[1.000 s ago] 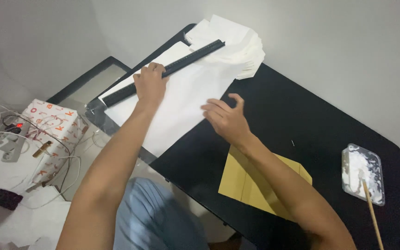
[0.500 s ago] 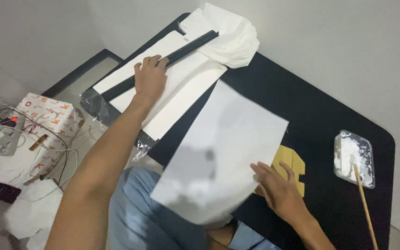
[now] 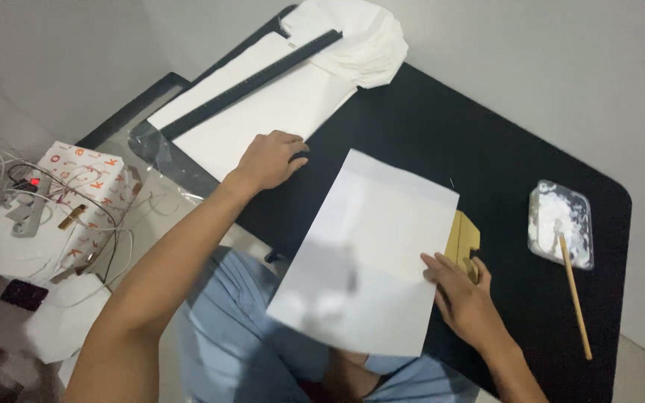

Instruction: Manually folding paper and applying glue with a brush to create a paper bag.

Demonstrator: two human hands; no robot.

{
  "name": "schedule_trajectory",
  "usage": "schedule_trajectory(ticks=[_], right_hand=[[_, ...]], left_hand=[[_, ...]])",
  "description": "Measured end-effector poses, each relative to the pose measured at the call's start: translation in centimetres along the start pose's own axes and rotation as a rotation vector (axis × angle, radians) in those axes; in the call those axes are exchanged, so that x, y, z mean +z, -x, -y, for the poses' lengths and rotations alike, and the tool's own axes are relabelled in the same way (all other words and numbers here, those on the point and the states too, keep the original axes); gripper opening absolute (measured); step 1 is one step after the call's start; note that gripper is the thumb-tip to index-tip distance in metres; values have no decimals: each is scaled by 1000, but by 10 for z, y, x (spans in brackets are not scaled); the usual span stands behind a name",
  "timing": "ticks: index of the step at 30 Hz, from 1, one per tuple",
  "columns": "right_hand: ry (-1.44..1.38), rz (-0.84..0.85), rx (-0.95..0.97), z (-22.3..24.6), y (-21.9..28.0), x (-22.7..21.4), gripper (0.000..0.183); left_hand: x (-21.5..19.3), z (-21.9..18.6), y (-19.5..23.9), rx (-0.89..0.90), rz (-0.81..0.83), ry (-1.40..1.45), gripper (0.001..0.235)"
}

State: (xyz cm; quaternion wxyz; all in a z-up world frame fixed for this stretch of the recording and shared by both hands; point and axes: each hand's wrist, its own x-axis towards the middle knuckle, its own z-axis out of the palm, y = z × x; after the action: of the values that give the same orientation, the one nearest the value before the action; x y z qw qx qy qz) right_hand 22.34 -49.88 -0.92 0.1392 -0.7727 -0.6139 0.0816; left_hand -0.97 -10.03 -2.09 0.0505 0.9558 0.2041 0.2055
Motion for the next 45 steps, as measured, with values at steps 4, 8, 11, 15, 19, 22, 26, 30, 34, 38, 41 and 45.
schedule_trajectory(ticks=[4, 8, 11, 15, 19, 22, 26, 30, 34, 38, 41, 45], right_hand=[[38, -8, -18, -9, 9, 1, 57], [241, -163, -68, 19, 4, -14, 24], [183, 6, 23, 16, -2, -28, 29], [154, 77, 81, -12, 0, -12, 25], [181, 72, 87, -26, -1, 0, 32], [179, 7, 66, -15, -12, -9, 30], [186, -1, 91, -40, -41, -1, 49], [60, -1, 207, -56, -52, 2, 66], [113, 2, 302, -53, -46, 3, 67], [73, 15, 418, -43, -25, -1, 69], [84, 26, 464, -63, -7, 5, 73], [120, 17, 500, -54, 32, 5, 73]], left_hand=[[-7, -52, 11, 45, -43, 83, 28], [-15, -120, 14, 102, 81, 99, 31], [-5, -141, 0, 106, 322, 147, 47], [22, -145, -10, 59, 444, 91, 58], [21, -146, -7, 40, 499, 41, 62], [14, -150, -2, 47, 523, 40, 62], [11, -153, 5, 68, 550, 12, 63], [14, -140, 5, 37, 551, -27, 67], [6, -137, 3, 20, 484, -196, 54], [19, -146, 11, 122, 302, -170, 39], [9, -160, 14, 130, 318, -49, 40], [25, -154, 7, 109, 324, -89, 40]])
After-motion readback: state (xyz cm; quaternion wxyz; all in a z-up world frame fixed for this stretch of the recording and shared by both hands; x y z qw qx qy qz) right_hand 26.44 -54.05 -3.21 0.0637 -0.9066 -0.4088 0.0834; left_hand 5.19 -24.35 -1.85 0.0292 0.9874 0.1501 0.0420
